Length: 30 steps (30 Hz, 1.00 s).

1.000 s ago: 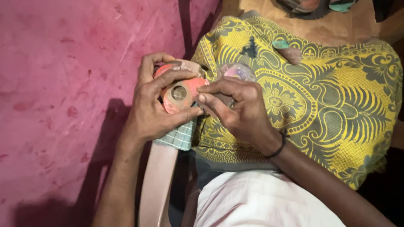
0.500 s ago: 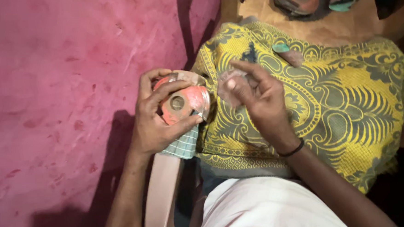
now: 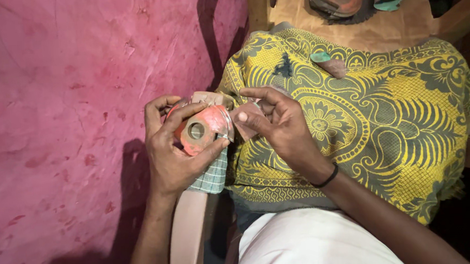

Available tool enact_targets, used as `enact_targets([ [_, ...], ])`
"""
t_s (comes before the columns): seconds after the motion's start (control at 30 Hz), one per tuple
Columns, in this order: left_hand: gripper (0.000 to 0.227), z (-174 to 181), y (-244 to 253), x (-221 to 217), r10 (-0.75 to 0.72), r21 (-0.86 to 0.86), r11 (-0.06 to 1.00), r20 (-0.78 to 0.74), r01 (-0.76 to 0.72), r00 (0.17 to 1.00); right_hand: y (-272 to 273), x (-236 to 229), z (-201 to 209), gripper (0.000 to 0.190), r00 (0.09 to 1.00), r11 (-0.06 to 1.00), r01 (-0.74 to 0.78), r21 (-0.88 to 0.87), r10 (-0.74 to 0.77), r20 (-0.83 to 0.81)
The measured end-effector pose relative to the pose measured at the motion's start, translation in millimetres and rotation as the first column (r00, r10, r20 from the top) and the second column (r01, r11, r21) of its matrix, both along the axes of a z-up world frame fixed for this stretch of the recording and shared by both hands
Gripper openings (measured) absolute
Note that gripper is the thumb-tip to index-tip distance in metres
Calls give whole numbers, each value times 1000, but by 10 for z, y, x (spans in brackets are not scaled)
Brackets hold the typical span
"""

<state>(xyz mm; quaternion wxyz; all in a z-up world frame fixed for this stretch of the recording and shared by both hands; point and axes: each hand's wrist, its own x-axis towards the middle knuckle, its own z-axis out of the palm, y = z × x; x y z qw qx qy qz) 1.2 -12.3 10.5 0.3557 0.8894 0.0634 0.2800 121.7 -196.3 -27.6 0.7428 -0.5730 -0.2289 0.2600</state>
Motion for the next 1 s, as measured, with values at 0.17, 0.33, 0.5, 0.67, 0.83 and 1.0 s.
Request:
enact_targets([
  [0.17, 67, 38, -47, -5, 49, 21, 999, -23, -49, 999, 73, 58, -64, 38, 997, 1000, -9, -2, 9, -73],
  [0.33, 70, 76, -87, -15, 53, 27, 998, -112, -51, 992, 177, 136, -117, 36, 997, 1000, -11, 14, 12, -70],
  [0.5, 74, 48, -95, 10, -9, -42, 999, -90, 5, 996, 77, 80, -42, 33, 989, 998, -34, -49, 27, -144],
  [0.67, 75, -6, -57, -11, -39, -51, 998, -58, 36, 998, -10, -21, -61, 28, 992, 996, -83, 9, 84, -93],
  [0.83, 74, -3, -53, -19, -37, -58, 998, -64, 33, 997, 115, -35, -129, 26, 993, 992, -63, 109, 73, -94],
  [1.0, 71, -19, -27, -5, -54, -71, 996, -54, 50, 997, 51, -138, -188, 17, 999, 999, -35, -2, 35, 4],
])
